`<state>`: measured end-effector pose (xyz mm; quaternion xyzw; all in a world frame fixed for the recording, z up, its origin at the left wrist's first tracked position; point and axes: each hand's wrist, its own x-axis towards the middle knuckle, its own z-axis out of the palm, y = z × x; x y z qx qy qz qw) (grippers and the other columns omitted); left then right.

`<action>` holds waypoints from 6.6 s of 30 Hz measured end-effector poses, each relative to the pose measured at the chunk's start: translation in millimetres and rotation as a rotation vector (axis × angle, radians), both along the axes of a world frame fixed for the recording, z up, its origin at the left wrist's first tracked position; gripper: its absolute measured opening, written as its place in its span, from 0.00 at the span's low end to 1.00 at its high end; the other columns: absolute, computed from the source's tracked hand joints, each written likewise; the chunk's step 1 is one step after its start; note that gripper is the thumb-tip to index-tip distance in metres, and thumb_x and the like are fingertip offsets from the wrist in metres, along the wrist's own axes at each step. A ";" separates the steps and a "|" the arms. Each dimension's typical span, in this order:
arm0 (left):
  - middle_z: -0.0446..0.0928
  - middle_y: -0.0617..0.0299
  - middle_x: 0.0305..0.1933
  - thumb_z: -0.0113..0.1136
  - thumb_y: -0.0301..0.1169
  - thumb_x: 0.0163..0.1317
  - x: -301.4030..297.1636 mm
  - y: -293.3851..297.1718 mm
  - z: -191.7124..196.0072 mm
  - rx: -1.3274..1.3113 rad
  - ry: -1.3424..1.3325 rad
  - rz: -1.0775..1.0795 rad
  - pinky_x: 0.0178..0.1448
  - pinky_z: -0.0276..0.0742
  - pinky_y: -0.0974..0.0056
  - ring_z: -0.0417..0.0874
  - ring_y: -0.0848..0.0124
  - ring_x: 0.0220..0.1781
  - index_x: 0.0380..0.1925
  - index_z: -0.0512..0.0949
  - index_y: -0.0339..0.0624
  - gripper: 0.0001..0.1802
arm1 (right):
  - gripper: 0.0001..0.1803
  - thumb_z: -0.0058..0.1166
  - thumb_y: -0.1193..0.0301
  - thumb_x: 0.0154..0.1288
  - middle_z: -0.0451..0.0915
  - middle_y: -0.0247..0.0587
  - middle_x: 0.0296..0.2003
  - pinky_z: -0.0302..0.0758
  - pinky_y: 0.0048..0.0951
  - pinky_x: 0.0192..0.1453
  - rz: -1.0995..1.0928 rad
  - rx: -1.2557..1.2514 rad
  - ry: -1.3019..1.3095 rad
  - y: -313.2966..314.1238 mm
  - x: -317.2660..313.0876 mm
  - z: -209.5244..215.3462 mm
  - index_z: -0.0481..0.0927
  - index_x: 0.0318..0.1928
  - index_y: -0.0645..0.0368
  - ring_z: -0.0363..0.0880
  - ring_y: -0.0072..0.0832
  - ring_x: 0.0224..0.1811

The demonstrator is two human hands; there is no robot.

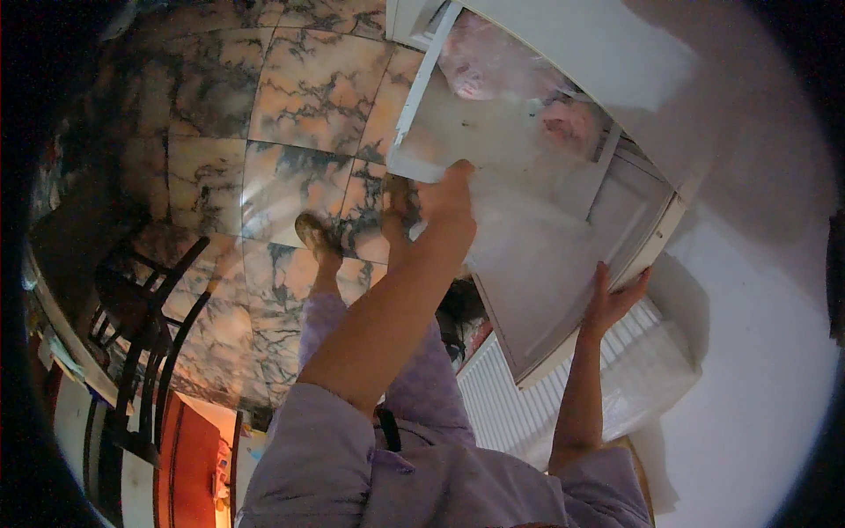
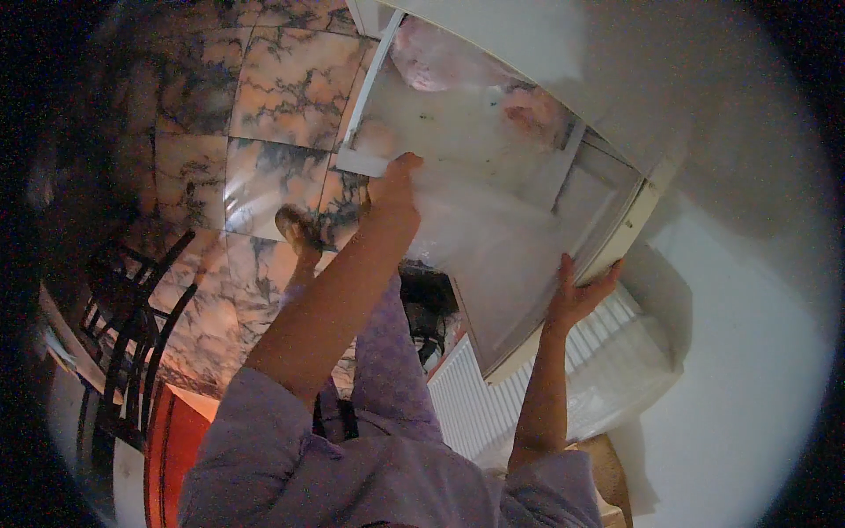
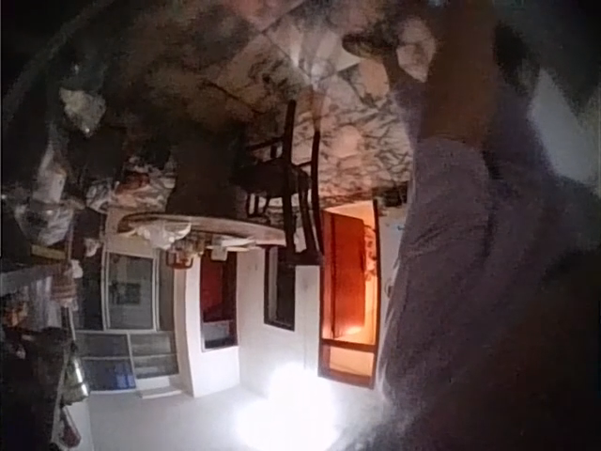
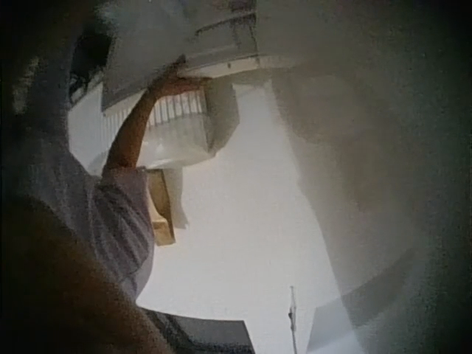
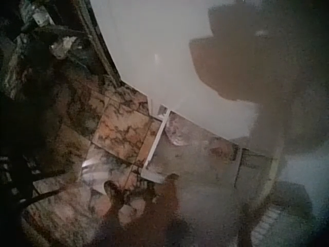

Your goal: The person takes out a freezer drawer and empties it of bags and food items on a table, before wiping the inside of the empty drawer with their hand.

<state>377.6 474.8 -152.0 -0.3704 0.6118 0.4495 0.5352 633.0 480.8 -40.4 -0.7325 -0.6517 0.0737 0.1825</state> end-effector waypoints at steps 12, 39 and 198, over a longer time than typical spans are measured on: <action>0.71 0.64 0.37 0.67 0.31 0.42 -15.0 -6.7 14.8 0.072 -0.086 0.161 0.39 0.72 0.59 0.72 0.69 0.37 0.31 0.75 0.46 0.15 | 0.49 0.68 0.68 0.55 0.54 0.53 0.65 0.52 0.42 0.73 0.040 -0.008 0.014 -3.5 5.4 -3.0 0.49 0.70 0.66 0.53 0.44 0.70; 0.72 0.61 0.36 0.67 0.29 0.40 7.9 -31.1 18.7 0.061 -0.158 0.301 0.39 0.75 0.57 0.75 0.65 0.38 0.32 0.75 0.43 0.16 | 0.51 0.69 0.64 0.53 0.56 0.56 0.64 0.56 0.43 0.71 0.064 -0.002 0.021 -0.7 0.7 -1.8 0.50 0.69 0.69 0.57 0.45 0.67; 0.74 0.54 0.52 0.65 0.40 0.59 -471.6 -1144.0 156.1 -0.069 0.637 0.668 0.50 0.75 0.65 0.79 0.65 0.47 0.56 0.70 0.37 0.29 | 0.21 0.42 0.89 0.43 0.77 0.36 0.38 0.73 0.21 0.48 1.636 -0.717 0.795 -884.5 -918.9 127.9 0.78 0.40 0.65 0.75 0.22 0.43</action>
